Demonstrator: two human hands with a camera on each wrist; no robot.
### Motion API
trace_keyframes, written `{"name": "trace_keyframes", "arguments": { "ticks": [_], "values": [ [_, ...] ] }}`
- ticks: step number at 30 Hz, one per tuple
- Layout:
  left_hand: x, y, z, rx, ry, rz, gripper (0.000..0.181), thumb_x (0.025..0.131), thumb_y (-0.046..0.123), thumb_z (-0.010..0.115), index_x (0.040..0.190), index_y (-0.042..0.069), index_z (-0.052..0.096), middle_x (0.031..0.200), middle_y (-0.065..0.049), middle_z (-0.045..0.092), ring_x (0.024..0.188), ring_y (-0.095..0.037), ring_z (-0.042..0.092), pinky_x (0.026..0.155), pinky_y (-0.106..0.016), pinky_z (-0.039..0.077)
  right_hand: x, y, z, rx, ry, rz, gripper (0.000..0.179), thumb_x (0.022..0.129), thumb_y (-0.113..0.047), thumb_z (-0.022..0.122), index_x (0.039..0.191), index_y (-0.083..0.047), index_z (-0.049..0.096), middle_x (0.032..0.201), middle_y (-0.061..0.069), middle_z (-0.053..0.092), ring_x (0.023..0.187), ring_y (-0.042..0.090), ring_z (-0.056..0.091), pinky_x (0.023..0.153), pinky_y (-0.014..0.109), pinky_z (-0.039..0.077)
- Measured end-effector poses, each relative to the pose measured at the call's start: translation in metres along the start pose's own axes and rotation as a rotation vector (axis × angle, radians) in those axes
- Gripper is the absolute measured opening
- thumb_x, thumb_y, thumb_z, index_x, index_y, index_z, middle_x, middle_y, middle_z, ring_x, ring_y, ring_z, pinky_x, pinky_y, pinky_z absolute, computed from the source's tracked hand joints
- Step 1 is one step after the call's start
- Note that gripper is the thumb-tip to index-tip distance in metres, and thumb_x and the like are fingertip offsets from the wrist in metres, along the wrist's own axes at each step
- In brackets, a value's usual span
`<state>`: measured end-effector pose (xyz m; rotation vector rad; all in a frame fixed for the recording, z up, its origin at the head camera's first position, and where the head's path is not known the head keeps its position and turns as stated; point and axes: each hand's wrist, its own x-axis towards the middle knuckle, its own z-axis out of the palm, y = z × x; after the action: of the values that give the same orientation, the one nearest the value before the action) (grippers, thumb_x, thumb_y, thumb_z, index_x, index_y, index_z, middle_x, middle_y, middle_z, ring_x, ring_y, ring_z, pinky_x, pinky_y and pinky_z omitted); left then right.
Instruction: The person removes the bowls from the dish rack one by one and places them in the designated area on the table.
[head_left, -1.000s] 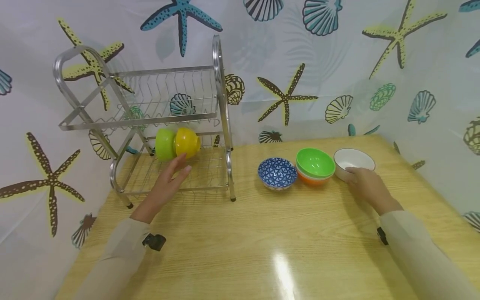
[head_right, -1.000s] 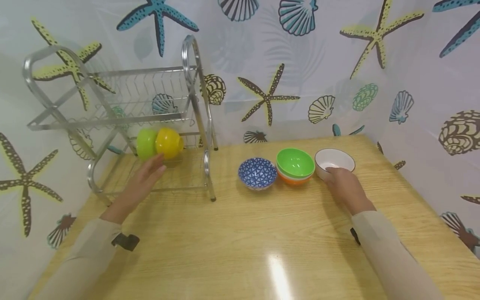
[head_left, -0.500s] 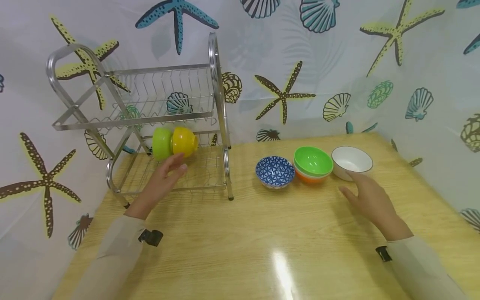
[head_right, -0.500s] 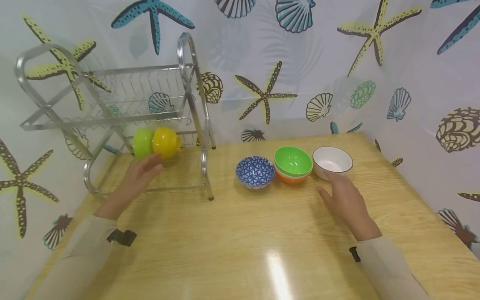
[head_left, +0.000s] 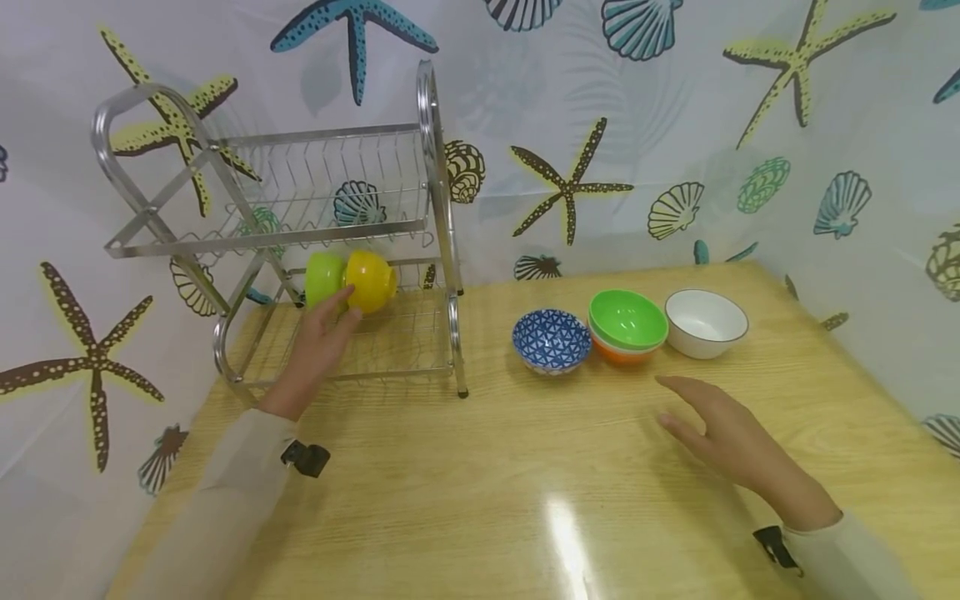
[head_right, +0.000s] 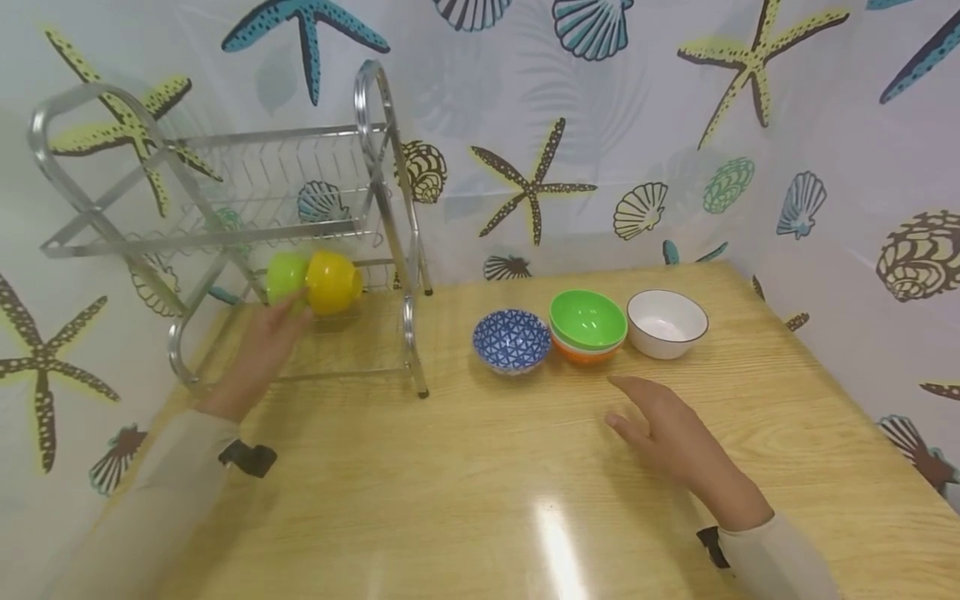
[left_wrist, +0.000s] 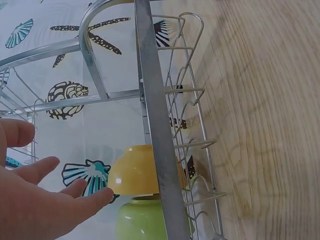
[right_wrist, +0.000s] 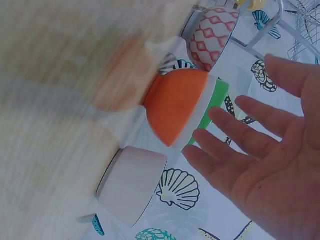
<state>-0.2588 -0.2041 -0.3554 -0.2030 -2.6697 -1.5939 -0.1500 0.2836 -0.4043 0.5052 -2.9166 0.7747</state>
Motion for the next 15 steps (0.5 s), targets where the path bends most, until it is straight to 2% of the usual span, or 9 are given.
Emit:
{"name": "trace_keyframes", "arguments": {
  "ticks": [3, 7, 15],
  "values": [
    [0.005, 0.002, 0.001, -0.014, 0.018, -0.033, 0.058, 0.102, 0.038, 0.043, 0.153, 0.017, 0.024, 0.16, -0.007, 0.014, 0.146, -0.03, 0.008, 0.116, -0.058, 0.009, -0.007, -0.006, 0.003, 0.021, -0.019, -0.036, 0.05, 0.097, -0.028, 0.057, 0.138, -0.002, 0.046, 0.136, 0.025, 0.049, 0.125, 0.046, 0.043, 0.099, 0.064, 0.036],
    [0.011, 0.001, -0.001, -0.038, 0.01, -0.103, 0.063, 0.102, 0.043, 0.039, 0.154, 0.018, 0.015, 0.16, -0.002, 0.011, 0.147, -0.027, 0.008, 0.118, -0.053, 0.012, -0.012, -0.013, 0.005, 0.028, -0.017, -0.092, 0.048, 0.097, -0.026, 0.059, 0.138, -0.004, 0.047, 0.137, 0.021, 0.05, 0.125, 0.043, 0.044, 0.099, 0.062, 0.037],
    [0.026, -0.002, -0.002, -0.115, 0.063, -0.179, 0.065, 0.102, 0.04, 0.038, 0.155, 0.014, 0.01, 0.16, -0.008, 0.01, 0.146, -0.028, 0.01, 0.117, -0.047, 0.02, -0.02, -0.025, 0.005, 0.001, 0.013, -0.139, 0.048, 0.095, -0.025, 0.061, 0.139, -0.009, 0.047, 0.137, 0.015, 0.051, 0.125, 0.037, 0.046, 0.099, 0.059, 0.039]
  ]
}}
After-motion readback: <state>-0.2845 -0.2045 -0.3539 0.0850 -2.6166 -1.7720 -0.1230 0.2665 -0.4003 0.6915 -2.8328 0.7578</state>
